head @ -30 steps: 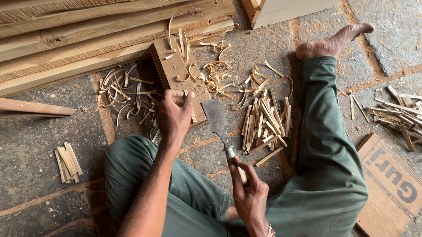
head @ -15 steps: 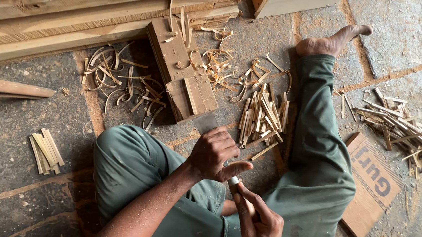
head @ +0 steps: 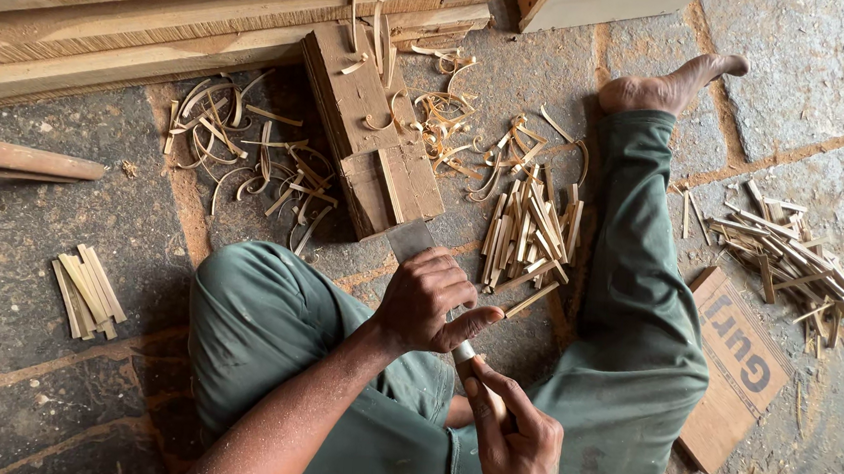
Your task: The person sits on the floor and uses a chisel to carve small wooden sticks held against a wooden block. The person repeatedly shaves off thin strips of wood and places the finished pieces on the floor.
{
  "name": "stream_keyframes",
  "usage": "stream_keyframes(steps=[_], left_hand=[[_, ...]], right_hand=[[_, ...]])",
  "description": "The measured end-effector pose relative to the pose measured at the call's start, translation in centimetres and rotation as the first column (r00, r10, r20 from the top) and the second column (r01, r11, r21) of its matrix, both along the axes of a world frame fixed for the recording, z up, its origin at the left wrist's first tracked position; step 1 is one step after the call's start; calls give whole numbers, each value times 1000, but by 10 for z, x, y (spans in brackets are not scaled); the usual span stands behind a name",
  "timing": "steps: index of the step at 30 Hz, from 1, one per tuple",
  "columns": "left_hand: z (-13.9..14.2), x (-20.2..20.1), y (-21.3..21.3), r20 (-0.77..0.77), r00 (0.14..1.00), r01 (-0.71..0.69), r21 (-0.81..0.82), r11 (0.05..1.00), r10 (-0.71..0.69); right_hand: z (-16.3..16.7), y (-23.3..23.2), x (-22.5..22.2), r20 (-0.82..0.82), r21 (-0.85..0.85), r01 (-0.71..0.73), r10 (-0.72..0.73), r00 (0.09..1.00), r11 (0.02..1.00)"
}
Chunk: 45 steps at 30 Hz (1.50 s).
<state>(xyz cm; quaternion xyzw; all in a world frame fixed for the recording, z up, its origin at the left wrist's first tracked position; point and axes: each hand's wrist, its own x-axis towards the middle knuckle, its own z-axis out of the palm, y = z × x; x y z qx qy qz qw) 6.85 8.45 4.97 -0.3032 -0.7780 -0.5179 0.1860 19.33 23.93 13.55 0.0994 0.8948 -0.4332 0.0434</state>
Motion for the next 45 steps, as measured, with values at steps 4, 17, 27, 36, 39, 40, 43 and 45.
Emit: stream_keyframes(steps=[4,17,27,36,39,40,43,45], left_hand=[[0,0,0,-3,1000,-5,-2,1000,5],[-1,0,0,31,999,-6,-8,1000,7],[-2,-5,0,143,989,-4,-161,987,27],[-46,-35,-2,131,991,38,-386,922,14],[-62,-76,-13,138,989,10,-448,894,58],[-66,-87,-17,146,986,-2,-467,884,79],[-73,-104,-18,-2,997,-68,-526,848,79],[-72,-103,-19,20,994,-84,-488,869,108]], right_hand=[[-1,0,0,-18,-12,-11,11,1000,1000],[-1,0,-1,2,-29,-23,23,1000,999],[-3,-9,2,52,-34,25,-23,998,999],[-31,-22,-17,-2,-53,-18,18,1000,998],[-43,-35,-53,-78,32,-60,63,995,998],[-46,-38,-64,-104,64,-76,83,991,995],[-51,-47,-78,-172,57,-100,108,979,993],[-51,-45,-73,-122,47,-80,85,989,996]])
